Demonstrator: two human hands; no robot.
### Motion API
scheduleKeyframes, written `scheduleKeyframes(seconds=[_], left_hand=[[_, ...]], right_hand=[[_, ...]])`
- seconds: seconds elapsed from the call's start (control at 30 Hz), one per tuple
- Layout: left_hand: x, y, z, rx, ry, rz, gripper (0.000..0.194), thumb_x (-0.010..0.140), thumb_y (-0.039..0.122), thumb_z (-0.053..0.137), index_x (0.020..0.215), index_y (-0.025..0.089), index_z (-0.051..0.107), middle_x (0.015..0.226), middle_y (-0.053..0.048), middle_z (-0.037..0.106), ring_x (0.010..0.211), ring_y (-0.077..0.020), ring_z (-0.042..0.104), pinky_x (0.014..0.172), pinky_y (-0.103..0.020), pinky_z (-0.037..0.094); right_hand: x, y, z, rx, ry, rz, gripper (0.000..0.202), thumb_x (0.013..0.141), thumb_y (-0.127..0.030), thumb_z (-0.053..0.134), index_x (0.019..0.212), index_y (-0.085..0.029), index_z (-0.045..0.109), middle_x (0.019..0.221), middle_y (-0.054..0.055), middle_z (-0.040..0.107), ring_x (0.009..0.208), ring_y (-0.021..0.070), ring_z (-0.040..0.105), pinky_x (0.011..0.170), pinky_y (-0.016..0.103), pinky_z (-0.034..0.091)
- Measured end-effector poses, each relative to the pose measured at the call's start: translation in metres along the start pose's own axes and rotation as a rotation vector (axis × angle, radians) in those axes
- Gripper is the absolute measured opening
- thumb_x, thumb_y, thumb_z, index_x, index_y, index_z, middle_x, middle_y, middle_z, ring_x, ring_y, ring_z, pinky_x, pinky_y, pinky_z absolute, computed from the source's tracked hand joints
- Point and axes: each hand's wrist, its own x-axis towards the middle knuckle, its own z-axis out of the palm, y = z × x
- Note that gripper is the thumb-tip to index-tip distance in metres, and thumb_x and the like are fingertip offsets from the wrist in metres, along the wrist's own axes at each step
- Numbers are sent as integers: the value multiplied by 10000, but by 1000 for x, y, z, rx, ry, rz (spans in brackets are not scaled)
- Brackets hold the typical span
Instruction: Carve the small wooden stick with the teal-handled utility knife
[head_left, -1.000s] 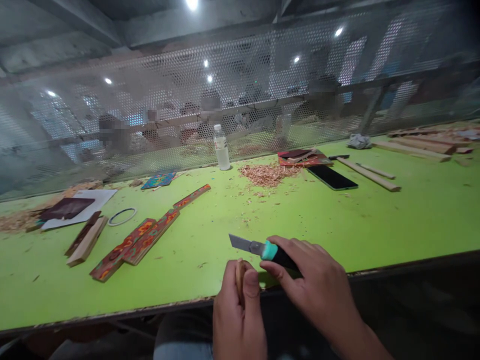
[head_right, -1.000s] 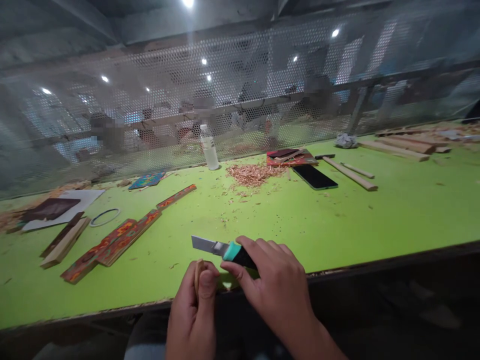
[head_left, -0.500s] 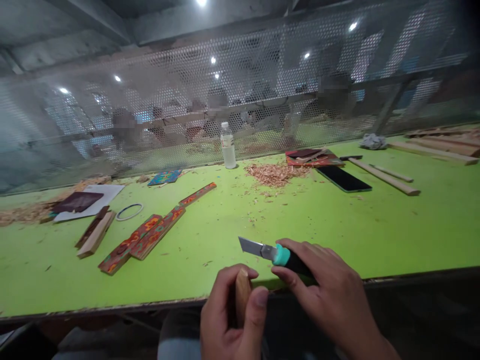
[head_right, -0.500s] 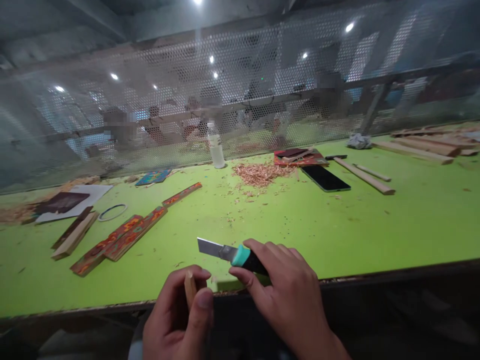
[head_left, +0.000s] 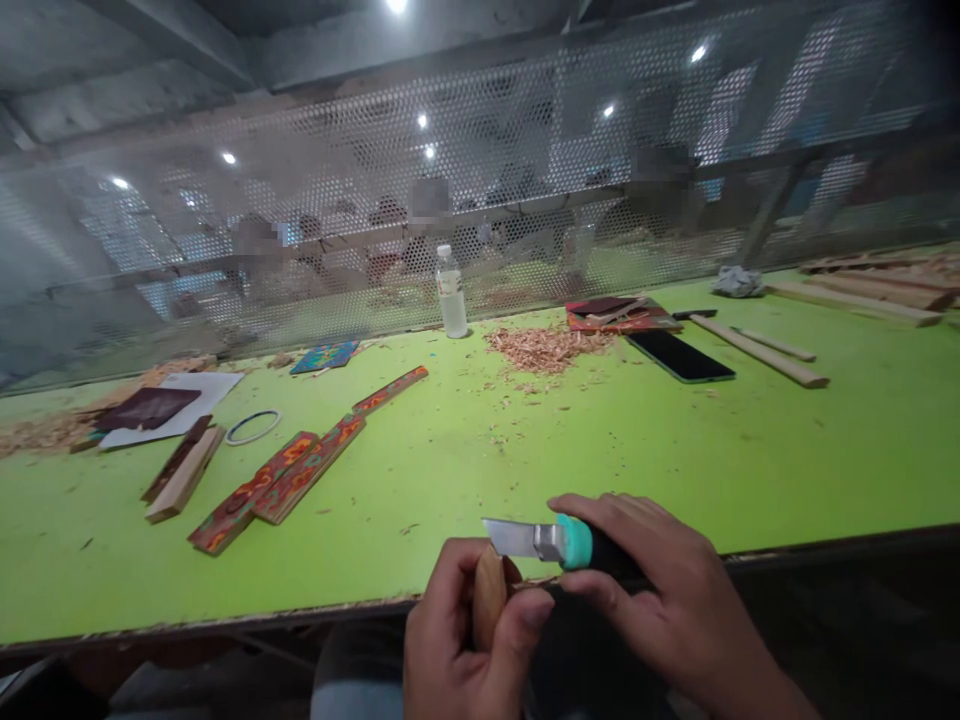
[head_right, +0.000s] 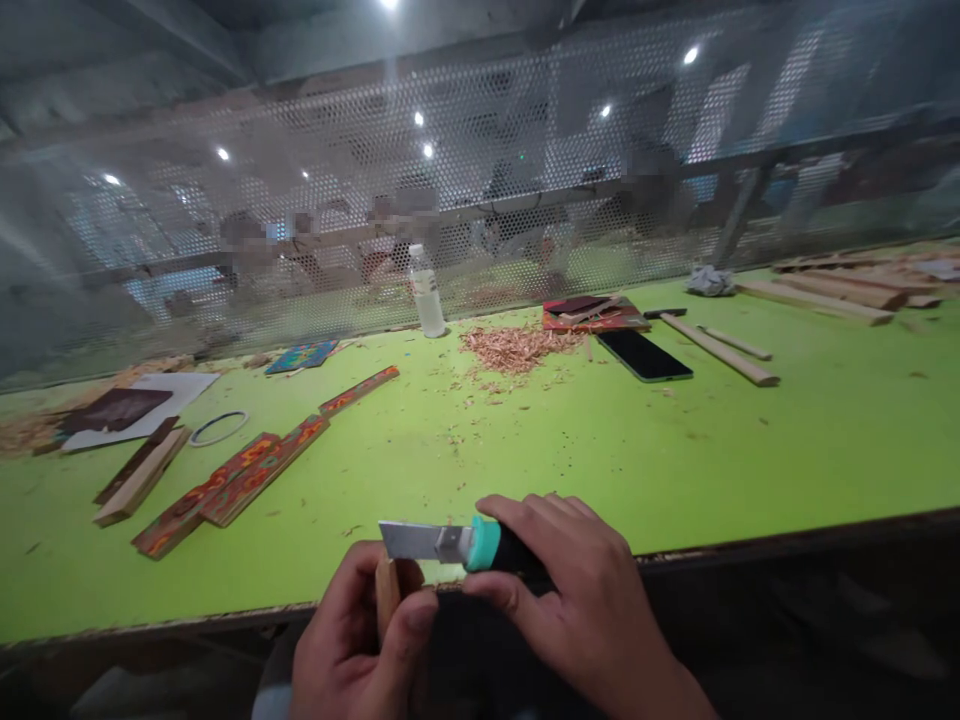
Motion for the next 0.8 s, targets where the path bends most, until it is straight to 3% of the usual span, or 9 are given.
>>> scheduleKeyframes(seconds=[0.2,0.33,0.5,0.8], left_hand=[[3,-2,-4,53,17,-25,496,757,689,771,866,211,697,685,33,642,647,-149,552,616,-208,428],[7,-9,-6,129,14,10,503,764,696,763,873,212,677,622,50,583,613,-144,508,570,-210,383],[7,-7,-8,155,-41,37,495,778,700,748,860,219,665,634,53,591,577,-133,501,573,-212,391],[10,-8,-9,262,23,31,485,791,692,731,794,212,659,620,51,559,578,-141,486,576,-219,376]], right_hand=[[2,-1,-2,-24,-1,-24,423,990,-620,549,1182,-260,664,950,30,754,833,206,688,719,323,507],[3,-3,-5,-70,-64,-101,467,999,-642,503,1157,-236,670,811,19,702,711,200,641,639,322,463],[5,-2,-7,-81,-90,-134,503,1012,-647,461,1168,-214,664,808,26,694,702,199,625,639,324,448],[4,-6,0,-136,-16,-123,457,1007,-604,525,1136,-195,683,774,30,682,682,203,607,635,324,431]])
